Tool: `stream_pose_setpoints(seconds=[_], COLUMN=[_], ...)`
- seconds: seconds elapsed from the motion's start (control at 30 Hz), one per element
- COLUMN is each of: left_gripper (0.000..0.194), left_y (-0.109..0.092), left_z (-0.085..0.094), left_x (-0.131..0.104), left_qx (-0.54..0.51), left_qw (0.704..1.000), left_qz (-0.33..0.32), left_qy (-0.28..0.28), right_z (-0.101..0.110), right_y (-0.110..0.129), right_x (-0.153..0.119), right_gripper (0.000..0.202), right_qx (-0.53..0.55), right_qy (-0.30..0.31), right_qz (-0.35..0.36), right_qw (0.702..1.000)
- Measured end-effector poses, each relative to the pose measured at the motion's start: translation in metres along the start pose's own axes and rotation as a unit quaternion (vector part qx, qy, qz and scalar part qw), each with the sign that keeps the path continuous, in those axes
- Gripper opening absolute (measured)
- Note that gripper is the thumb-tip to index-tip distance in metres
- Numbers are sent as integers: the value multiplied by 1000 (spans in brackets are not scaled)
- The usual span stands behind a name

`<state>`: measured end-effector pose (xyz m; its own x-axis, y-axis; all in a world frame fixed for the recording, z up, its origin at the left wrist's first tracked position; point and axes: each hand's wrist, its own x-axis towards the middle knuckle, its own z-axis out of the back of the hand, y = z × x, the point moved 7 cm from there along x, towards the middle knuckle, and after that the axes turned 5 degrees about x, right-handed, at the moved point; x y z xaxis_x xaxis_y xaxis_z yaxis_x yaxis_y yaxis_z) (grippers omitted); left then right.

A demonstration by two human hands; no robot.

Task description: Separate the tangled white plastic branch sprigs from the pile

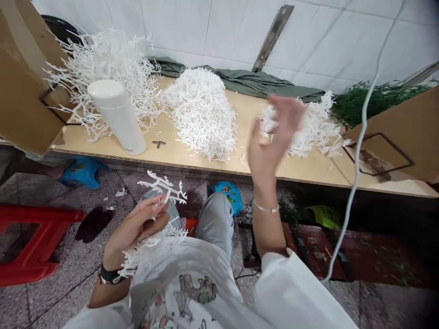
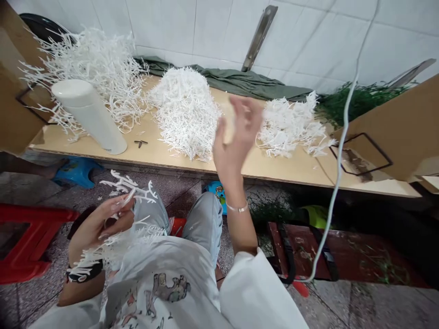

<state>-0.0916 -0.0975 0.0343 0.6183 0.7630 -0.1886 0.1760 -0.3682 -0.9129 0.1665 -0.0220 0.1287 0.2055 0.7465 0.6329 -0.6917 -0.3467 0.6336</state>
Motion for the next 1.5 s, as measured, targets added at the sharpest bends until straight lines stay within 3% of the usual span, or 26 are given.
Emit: stream_pose_setpoints(seconds=[0.1,0.17,0.27,0.4,0.47,0.53,0.6,0.7,0.77,0.83,0.93,1.07,1.17,1.2,1.3,1.33,1.4,1.47,1.5], left_gripper=[30,29,28,26,25,23,20,17,17,22,29,32,22,15,43,49,48,40,40], left_y=[-11,-17,-26,-35,-39,-41,-43,-53,-58,-60,-71,-103,-120,-122,-116,-113,-111,-110,-108], left_z=[-3,-5,-8,-16,-23,-30,-34,-34,-34,-34,-27,-11,-5,-7,2,3,-3,-18,-28], left_x=[-4,-4,2,19,28,35,38,36,37,43,48,53,92,113,171,183,185,168,157], left_qx=[-42,-54,-29,-11,-10,5,17,26,51,79,89,121,194,322,520,540,530,476,443], left_qw=[998,996,992,983,980,978,970,940,928,934,928,845,819,795,744,741,744,764,788], left_qz=[-28,-51,-94,-159,-180,-195,-219,-296,-324,-316,-341,-476,-484,-448,-325,-307,-333,-382,-392], left_qy=[-27,-48,-78,-94,-79,-78,-105,-166,-175,-148,-119,-213,-240,-252,-265,-253,-234,-207,-170], right_z=[-42,-53,-51,-53,-54,-55,-55,-54,-52,-45,-19,25,45,48,51,51,49,47,46], right_y=[-23,-21,5,46,64,72,74,74,76,72,55,36,34,35,37,37,36,34,34], right_x=[12,3,-26,-73,-94,-108,-116,-122,-126,-128,-131,-134,-133,-132,-127,-126,-126,-125,-125], right_gripper=[53,54,35,33,33,39,36,11,22,29,30,32,32,32,32,32,32,31,31], right_qx=[-39,-29,93,275,311,292,239,176,186,222,268,317,324,322,322,322,319,318,319], right_qy=[22,22,45,203,262,280,255,216,212,188,75,-131,-219,-230,-236,-237,-239,-236,-234], right_qz=[-16,-5,-11,-69,-57,-47,-53,-65,-68,-91,-159,-202,-203,-201,-192,-189,-187,-188,-190], right_qw=[999,999,995,937,912,913,935,958,957,953,947,917,898,896,897,897,898,899,898])
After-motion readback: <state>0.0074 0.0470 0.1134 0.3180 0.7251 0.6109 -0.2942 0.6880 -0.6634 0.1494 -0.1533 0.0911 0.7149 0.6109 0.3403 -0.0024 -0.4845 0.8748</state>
